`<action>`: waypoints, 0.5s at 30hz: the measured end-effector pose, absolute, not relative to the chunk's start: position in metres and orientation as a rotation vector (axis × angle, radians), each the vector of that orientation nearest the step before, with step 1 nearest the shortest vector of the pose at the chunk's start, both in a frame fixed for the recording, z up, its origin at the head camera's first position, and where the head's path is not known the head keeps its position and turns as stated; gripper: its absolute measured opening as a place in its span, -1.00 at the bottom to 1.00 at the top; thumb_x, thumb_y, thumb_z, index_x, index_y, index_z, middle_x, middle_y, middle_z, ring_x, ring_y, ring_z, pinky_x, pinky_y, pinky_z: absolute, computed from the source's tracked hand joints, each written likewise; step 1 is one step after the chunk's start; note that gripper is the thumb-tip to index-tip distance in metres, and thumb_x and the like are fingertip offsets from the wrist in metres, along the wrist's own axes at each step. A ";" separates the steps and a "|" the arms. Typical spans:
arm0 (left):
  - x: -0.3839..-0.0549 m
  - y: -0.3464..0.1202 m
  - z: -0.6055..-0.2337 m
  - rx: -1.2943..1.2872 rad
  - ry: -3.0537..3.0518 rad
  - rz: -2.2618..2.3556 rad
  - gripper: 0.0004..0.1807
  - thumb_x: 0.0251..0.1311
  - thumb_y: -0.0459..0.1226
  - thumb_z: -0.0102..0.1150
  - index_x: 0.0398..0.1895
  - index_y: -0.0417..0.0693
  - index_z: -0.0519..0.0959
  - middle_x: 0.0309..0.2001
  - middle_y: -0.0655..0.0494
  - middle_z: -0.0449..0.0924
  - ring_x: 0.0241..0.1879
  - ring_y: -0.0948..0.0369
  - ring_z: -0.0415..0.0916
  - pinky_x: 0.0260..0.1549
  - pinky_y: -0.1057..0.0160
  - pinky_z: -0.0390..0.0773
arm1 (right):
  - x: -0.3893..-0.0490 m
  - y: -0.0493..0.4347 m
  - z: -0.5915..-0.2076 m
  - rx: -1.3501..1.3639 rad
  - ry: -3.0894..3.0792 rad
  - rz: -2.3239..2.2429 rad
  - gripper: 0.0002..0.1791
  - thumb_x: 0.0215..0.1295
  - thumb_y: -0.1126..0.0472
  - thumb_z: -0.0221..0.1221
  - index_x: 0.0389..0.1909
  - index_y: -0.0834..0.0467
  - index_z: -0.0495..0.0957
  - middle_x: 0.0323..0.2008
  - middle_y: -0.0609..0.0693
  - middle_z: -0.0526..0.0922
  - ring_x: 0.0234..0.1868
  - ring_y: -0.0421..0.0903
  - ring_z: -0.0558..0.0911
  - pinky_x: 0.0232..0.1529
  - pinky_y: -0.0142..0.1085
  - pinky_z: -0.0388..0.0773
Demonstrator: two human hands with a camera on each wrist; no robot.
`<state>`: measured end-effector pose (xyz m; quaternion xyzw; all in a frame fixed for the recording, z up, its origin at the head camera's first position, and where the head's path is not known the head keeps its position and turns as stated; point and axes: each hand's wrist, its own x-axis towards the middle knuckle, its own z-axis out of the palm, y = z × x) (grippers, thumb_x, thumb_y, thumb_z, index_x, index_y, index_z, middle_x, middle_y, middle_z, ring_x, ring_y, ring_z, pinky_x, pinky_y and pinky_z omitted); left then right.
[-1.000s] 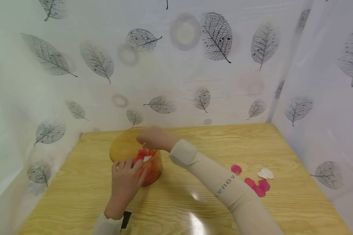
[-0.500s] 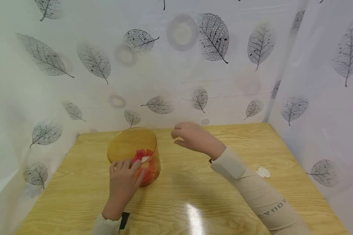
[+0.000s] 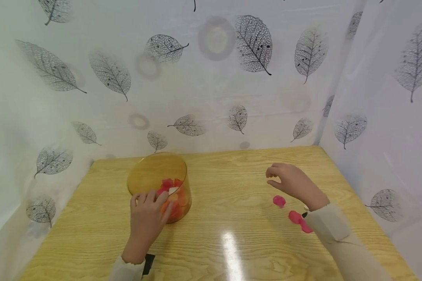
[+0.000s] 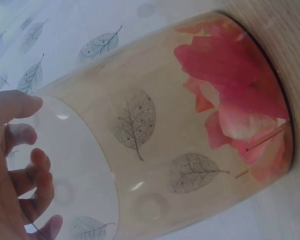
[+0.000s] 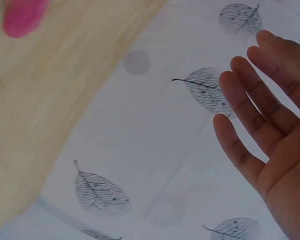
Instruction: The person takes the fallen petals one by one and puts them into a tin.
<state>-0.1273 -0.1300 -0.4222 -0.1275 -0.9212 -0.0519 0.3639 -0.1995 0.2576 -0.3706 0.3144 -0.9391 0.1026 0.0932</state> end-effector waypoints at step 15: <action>-0.128 -0.131 -0.423 -0.336 -2.354 -0.113 -0.69 -0.11 -0.12 0.40 -0.32 0.10 0.50 -0.45 0.00 0.50 -0.36 -0.03 0.44 -0.14 -0.06 0.40 | -0.197 0.294 -0.450 0.774 -3.122 0.378 -0.83 0.00 0.25 0.33 -0.35 0.13 0.58 -0.40 -0.08 0.55 -0.41 -0.18 0.52 -0.35 -0.27 0.50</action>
